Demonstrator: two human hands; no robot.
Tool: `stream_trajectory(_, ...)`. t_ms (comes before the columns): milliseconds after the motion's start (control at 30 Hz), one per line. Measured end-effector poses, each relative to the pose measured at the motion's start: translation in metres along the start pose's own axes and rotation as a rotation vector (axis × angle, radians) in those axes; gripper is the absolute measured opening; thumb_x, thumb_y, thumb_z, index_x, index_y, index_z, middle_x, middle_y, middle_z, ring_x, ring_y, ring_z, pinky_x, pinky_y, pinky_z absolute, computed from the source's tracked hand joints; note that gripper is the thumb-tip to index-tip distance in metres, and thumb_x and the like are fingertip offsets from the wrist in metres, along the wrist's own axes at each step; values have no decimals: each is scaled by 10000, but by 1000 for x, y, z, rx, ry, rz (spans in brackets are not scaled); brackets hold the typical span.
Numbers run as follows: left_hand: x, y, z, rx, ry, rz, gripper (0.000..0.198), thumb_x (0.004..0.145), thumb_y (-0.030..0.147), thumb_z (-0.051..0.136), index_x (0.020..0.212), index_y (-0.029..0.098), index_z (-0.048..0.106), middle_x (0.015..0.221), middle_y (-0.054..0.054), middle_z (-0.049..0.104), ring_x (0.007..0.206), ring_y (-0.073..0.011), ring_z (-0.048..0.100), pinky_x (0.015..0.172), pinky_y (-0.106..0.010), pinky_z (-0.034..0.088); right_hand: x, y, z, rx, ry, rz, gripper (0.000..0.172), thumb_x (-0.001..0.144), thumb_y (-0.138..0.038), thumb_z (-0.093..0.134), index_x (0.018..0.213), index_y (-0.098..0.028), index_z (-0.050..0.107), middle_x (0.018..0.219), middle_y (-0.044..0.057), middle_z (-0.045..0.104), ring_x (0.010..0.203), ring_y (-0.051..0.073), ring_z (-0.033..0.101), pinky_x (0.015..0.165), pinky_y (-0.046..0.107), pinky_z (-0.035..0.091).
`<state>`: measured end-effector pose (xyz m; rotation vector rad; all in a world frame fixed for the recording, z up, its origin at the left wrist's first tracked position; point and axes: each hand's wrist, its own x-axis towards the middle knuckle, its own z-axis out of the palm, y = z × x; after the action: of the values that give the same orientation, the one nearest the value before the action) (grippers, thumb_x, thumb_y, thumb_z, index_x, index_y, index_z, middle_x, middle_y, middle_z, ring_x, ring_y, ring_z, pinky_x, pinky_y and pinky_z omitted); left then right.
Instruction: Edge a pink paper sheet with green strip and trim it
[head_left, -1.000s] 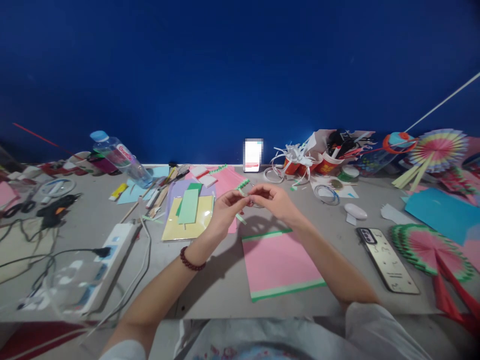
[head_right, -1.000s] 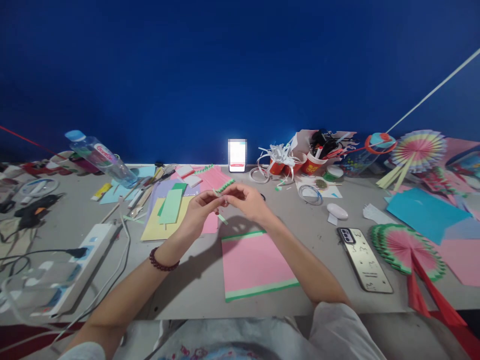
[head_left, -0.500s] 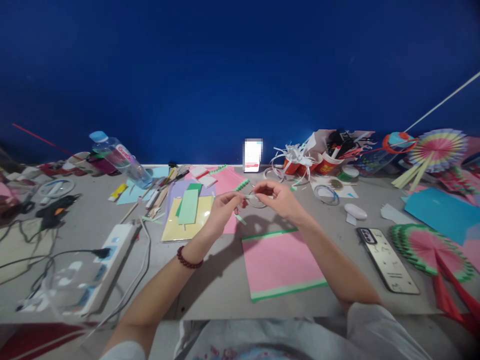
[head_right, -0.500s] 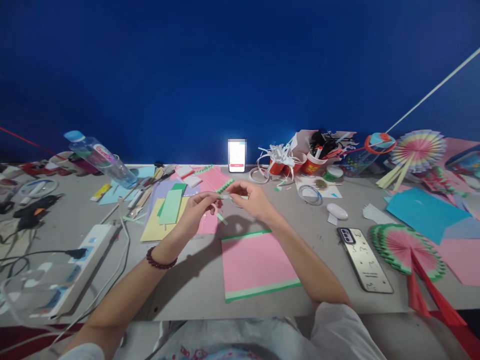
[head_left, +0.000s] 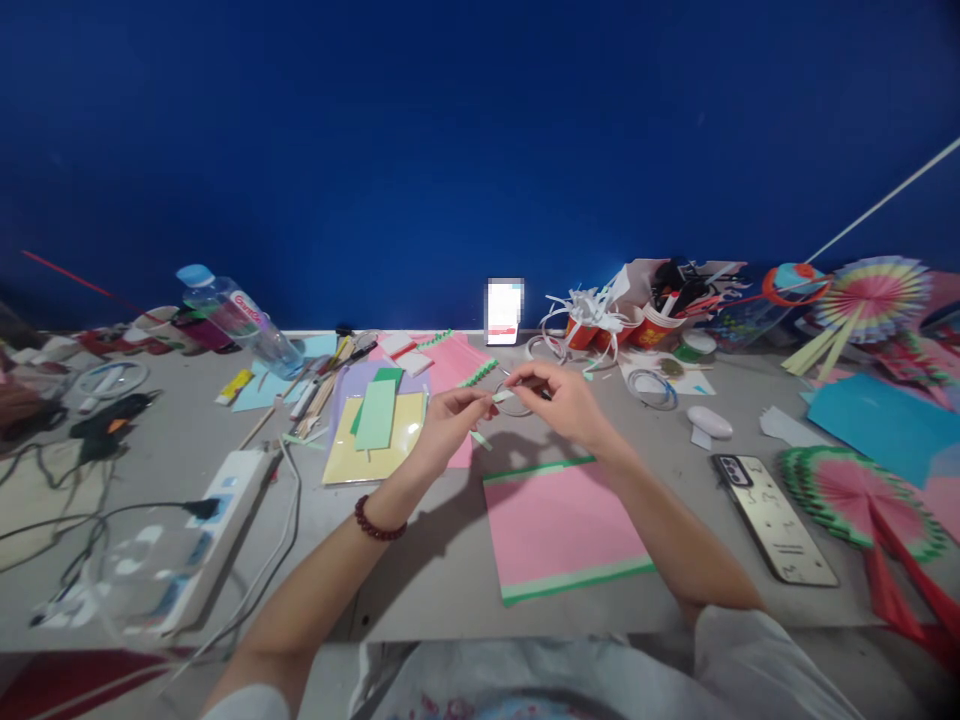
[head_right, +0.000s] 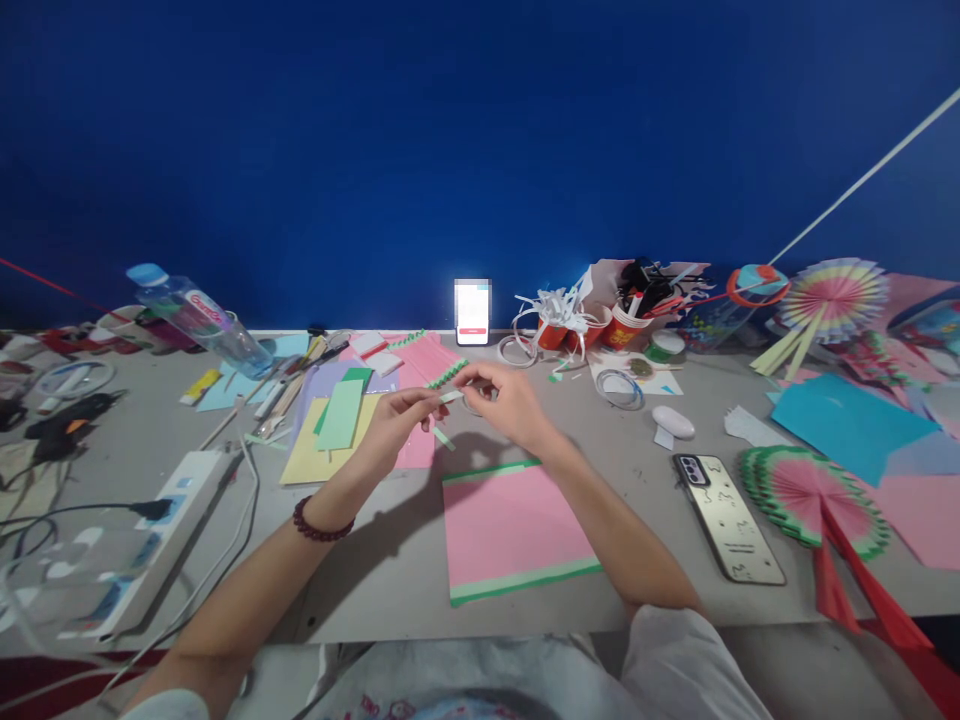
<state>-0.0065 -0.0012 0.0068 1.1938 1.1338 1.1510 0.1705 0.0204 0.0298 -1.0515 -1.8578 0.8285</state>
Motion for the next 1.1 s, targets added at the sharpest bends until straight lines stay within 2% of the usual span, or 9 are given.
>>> stream_trajectory(167,-1,1,2,-30,-8,-14,152,673,285,655,742,160,706,642,-21,639,576,-111,526,523,-223,377,-1,-3,2,-55,41,-57,148,791,-121,542,815,-195,667,759,8,670,618,114,537,568,244,415)
stream_trajectory(400,3,-3,1,-170,-14,-119,158,618,284,703,695,155,655,621,3,604,483,-67,472,506,-210,401,-2,-5,7,-96,90,-151,203,781,-68,500,800,-193,659,776,11,666,673,122,568,590,239,417)
stream_trajectory(600,3,-4,2,-242,-11,-152,166,593,264,720,698,153,653,679,-10,603,590,-94,528,512,-197,408,-2,-6,7,-110,92,-150,217,774,-65,490,795,-202,656,782,12,662,682,132,570,606,251,421)
stream_trajectory(833,0,-2,2,-326,-89,-141,168,643,234,641,777,143,687,720,-28,598,655,-111,550,532,-203,433,-3,-3,9,-137,117,-150,215,775,-72,488,786,-207,655,778,14,660,678,136,565,603,254,419)
stream_trajectory(1100,-1,-2,5,-203,-54,-135,188,672,315,714,733,144,665,670,-8,585,538,-73,486,518,-202,419,-3,-2,11,-127,143,-166,208,771,-68,494,778,-200,655,787,10,650,654,123,547,596,245,407)
